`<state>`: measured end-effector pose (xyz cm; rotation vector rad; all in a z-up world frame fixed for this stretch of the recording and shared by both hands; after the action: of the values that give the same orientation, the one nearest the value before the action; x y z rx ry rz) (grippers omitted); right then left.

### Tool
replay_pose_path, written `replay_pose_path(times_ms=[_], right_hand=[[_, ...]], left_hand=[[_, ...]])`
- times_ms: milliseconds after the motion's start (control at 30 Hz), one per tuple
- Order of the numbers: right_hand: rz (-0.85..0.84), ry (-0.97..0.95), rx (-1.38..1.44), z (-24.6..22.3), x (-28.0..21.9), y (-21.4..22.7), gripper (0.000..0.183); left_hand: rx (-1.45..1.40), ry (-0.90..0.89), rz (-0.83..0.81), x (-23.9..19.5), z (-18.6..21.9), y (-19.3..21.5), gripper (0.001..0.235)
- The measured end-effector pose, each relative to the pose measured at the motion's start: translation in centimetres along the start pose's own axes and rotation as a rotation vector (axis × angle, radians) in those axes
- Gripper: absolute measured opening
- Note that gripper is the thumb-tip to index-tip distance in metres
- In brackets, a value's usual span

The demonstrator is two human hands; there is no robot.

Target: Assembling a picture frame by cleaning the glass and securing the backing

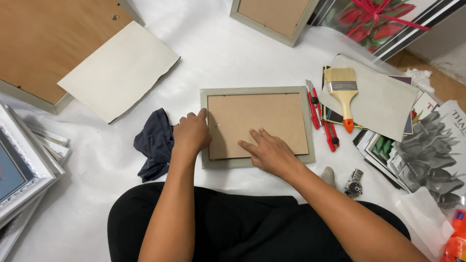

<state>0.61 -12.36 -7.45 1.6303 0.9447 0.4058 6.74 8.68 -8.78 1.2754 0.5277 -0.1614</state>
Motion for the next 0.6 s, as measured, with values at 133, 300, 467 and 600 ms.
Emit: replay_pose_path(times_ms=[133, 300, 467, 600], right_hand=[[-0.005, 0.023, -0.099, -0.2, 0.1, -1.1, 0.052], [-0.041, -0.024, -0.190, -0.1, 0.5, -1.0, 0.068], [-0.080, -0.009, -0.134, -0.1, 0.5, -0.9, 0.063], [-0.117, -0.024, -0.118, 0.0, 0.6, -1.0, 0.062]], left_hand=[[-0.038, 0.027, -0.022, 1.0, -2.1, -2.0, 0.065], [-0.171, 0.063, -0.076, -0.2, -1.5, 0.2, 0.052], [-0.224, 0.063, -0.071, 0.2, -1.6, 0.1, 0.049], [-0.248, 0.067, -0.048, 0.3, -1.6, 0.1, 0.048]])
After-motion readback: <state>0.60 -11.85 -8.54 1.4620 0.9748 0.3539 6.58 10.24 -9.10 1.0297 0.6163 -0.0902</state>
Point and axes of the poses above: each hand's wrist, its own x-axis towards the middle knuckle, its own y-axis out of the back of the hand, z = x × y, the point moved 6 cm from there along x, towards the middle knuckle, and after that the axes turned 11 degrees about y, right-handed, at the moved point
